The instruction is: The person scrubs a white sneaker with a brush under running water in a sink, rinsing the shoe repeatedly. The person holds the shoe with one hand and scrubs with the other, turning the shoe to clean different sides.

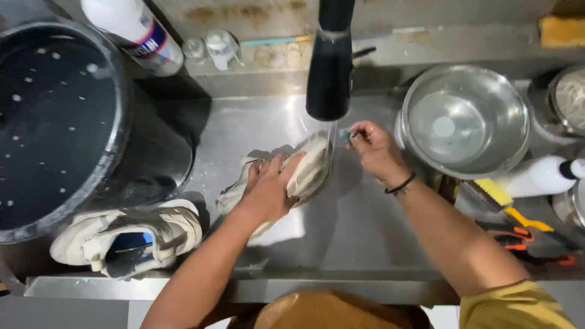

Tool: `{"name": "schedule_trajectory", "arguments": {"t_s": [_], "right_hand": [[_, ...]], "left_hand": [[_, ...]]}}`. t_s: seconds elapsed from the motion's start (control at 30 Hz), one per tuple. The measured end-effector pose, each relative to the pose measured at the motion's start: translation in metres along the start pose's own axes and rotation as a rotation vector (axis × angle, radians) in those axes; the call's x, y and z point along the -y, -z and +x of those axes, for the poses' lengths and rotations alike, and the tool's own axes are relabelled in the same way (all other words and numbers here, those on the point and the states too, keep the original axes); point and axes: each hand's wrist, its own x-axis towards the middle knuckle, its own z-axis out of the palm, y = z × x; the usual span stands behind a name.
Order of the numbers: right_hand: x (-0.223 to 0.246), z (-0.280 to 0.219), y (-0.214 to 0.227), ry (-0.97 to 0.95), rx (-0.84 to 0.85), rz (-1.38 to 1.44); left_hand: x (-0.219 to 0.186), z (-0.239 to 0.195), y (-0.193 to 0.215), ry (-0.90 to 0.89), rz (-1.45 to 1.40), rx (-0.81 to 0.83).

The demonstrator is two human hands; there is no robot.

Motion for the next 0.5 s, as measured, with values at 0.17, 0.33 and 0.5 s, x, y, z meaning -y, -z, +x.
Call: {"name": "schedule_trajectory", "arguments": {"t_s": [0.17, 0.33, 0.5], "right_hand": [[0.053, -0.042, -0.040, 0.741, -0.051, -0.348], [0.029, -0.015, -0.053, 1.148, -0.147, -0.336], [-0.019, -0.026, -0.095, 0.974, 0.047, -0.259]], "left_hand": [[-0.010, -0.017, -0.049, -0.083, 0.138, -0.349], [-0.010, -0.023, -0.051, -0.045, 0.155, -0.390], [-0.003, -0.024, -0.052, 0.090, 0.185, -0.334]]}}
